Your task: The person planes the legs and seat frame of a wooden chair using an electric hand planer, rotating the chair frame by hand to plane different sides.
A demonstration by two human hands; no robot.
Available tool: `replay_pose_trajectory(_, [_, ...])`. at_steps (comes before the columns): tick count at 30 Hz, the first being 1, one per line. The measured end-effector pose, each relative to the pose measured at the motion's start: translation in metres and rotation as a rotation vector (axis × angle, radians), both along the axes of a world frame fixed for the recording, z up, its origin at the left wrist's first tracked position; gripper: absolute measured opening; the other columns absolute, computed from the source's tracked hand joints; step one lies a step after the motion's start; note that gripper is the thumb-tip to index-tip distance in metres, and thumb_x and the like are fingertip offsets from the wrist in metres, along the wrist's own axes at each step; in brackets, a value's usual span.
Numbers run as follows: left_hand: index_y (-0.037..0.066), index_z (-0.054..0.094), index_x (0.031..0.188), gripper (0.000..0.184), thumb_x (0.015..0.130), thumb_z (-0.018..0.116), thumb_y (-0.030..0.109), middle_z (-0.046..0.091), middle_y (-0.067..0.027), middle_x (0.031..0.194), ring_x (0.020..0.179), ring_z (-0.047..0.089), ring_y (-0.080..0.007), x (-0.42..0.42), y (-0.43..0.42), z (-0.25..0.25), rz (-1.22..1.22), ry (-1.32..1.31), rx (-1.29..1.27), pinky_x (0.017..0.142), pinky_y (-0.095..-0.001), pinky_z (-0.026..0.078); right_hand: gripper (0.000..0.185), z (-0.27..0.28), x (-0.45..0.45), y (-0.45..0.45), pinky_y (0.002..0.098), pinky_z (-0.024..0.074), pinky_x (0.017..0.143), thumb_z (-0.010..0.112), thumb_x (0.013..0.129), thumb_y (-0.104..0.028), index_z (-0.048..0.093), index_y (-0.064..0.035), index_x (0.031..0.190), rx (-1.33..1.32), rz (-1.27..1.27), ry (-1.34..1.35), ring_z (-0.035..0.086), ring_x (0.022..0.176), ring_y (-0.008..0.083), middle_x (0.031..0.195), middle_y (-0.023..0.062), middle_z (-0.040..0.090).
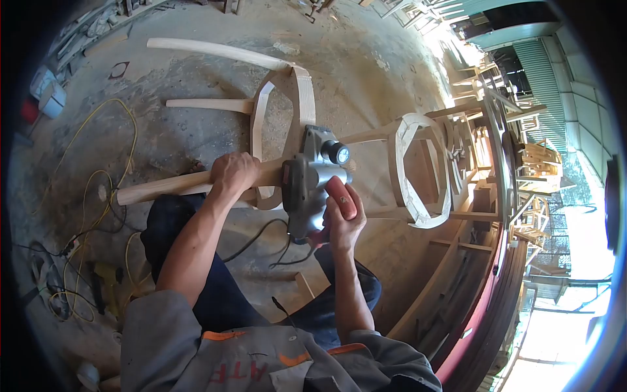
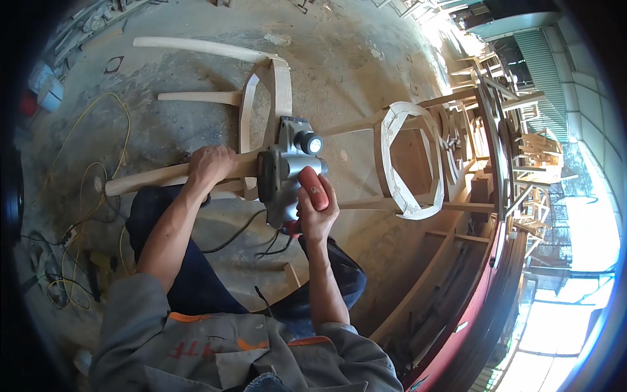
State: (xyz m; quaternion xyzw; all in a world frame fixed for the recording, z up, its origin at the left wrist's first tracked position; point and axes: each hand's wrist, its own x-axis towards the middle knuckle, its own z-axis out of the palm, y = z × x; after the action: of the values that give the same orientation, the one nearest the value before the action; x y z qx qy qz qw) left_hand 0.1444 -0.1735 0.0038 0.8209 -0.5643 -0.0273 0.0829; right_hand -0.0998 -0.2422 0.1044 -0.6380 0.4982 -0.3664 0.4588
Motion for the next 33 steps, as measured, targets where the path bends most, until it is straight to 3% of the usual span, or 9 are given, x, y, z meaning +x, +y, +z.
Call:
replay_pose_trajectory(1, [0.005, 0.075, 0.083, 0.023, 0.092, 0.057, 0.015, 0.076, -0.0176, 0.087, 0.076, 0.076, -0.0335, 0.0, 0.005, 0.004, -0.064, -0.114, -0.033, 0.062, -0.0471, 0.062, 0.051, -0.004, 0.0, 0.002, 0.0255, 0.051, 0.054, 0.079, 0.084, -0.01, 0.063, 0.0005, 0.131, 0.007, -0.015, -0.019, 0.06, 0.059, 0.0091, 0.091, 0.0085, 0.07])
replay_pose_trajectory(5, [0.005, 0.072, 0.083, 0.02, 0.091, 0.057, 0.014, 0.074, -0.0172, 0.078, 0.071, 0.075, -0.0353, 0.0, 0.004, 0.012, 0.038, 0.089, -0.003, 0.06, -0.0485, 0.061, 0.052, 0.0, 0.005, -0.014, 0.0268, 0.0542, 0.06, 0.081, 0.082, -0.012, 0.064, 0.0008, 0.13, -0.026, 0.022, 0.042, 0.064, 0.068, 0.0113, 0.098, 0.01, 0.071])
replay_pose_trajectory(6, [0.005, 0.071, 0.082, 0.02, 0.091, 0.057, 0.015, 0.073, -0.0173, 0.076, 0.07, 0.074, -0.036, 0.003, 0.004, -0.001, 0.027, 0.084, 0.01, 0.059, -0.0484, 0.061, 0.052, -0.001, 0.005, -0.022, 0.0285, 0.0567, 0.068, 0.082, 0.082, -0.014, 0.065, 0.0003, 0.129, -0.078, 0.03, 0.098, 0.067, 0.079, 0.0139, 0.105, 0.0114, 0.071])
replay_pose_trajectory(11, [0.004, 0.071, 0.081, 0.022, 0.092, 0.056, 0.016, 0.071, -0.0173, 0.073, 0.069, 0.074, -0.0368, 0.004, 0.005, -0.005, 0.018, 0.089, 0.025, 0.057, -0.0478, 0.059, 0.05, 0.001, 0.015, -0.041, 0.0268, 0.0548, 0.06, 0.082, 0.082, -0.014, 0.066, -0.0005, 0.128, -0.194, 0.098, 0.169, 0.064, 0.067, 0.0118, 0.099, 0.0114, 0.072])
replay_pose_trajectory(14, [0.005, 0.071, 0.081, 0.02, 0.092, 0.057, 0.016, 0.072, -0.0162, 0.074, 0.069, 0.074, -0.0358, 0.004, 0.005, -0.003, 0.011, 0.076, 0.019, 0.057, -0.0472, 0.059, 0.049, 0.027, 0.034, -0.033, 0.0266, 0.0537, 0.054, 0.082, 0.083, -0.017, 0.066, -0.0009, 0.126, -0.006, 0.034, 0.114, 0.063, 0.061, 0.0109, 0.095, 0.0107, 0.072])
replay_pose_trajectory(22, [0.008, 0.075, 0.078, 0.023, 0.093, 0.058, 0.014, 0.075, -0.0113, 0.077, 0.073, 0.076, -0.031, 0.002, 0.008, 0.007, -0.063, -0.08, -0.024, 0.06, -0.0439, 0.061, 0.051, 0.058, 0.069, -0.069, 0.0269, 0.0522, 0.047, 0.08, 0.082, -0.019, 0.066, 0.0025, 0.126, -0.004, 0.136, 0.154, 0.063, 0.054, 0.0119, 0.079, 0.0087, 0.07])
replay_pose_trajectory(25, [0.008, 0.074, 0.088, 0.02, 0.095, 0.057, 0.016, 0.074, -0.0083, 0.079, 0.074, 0.075, -0.0283, 0.005, 0.003, -0.002, 0.005, 0.047, 0.068, 0.059, -0.0434, 0.061, 0.052, 0.064, 0.086, -0.093, 0.0278, 0.0528, 0.047, 0.079, 0.081, -0.019, 0.065, 0.0042, 0.126, -0.025, 0.196, 0.195, 0.063, 0.054, 0.0123, 0.078, 0.0096, 0.07])
replay_pose_trajectory(29, [0.009, 0.07, 0.089, 0.011, 0.088, 0.061, 0.016, 0.072, -0.0089, 0.077, 0.072, 0.074, -0.0265, 0.002, 0.007, 0.009, -0.068, -0.059, 0.069, 0.059, -0.0408, 0.06, 0.051, 0.072, 0.11, -0.118, 0.0286, 0.0529, 0.046, 0.079, 0.081, -0.018, 0.066, 0.0042, 0.125, -0.056, 0.274, 0.203, 0.064, 0.055, 0.0124, 0.076, 0.0086, 0.07])
replay_pose_trajectory(33, [0.01, 0.069, 0.09, 0.01, 0.088, 0.062, 0.016, 0.072, -0.0079, 0.078, 0.073, 0.074, -0.0259, 0.001, 0.008, 0.005, -0.096, -0.123, 0.076, 0.059, -0.0408, 0.06, 0.041, 0.086, 0.134, -0.136, 0.0266, 0.05, 0.045, 0.078, 0.082, -0.016, 0.071, 0.001, 0.119, -0.037, 0.334, 0.229, 0.062, 0.053, 0.0116, 0.073, 0.0061, 0.069])
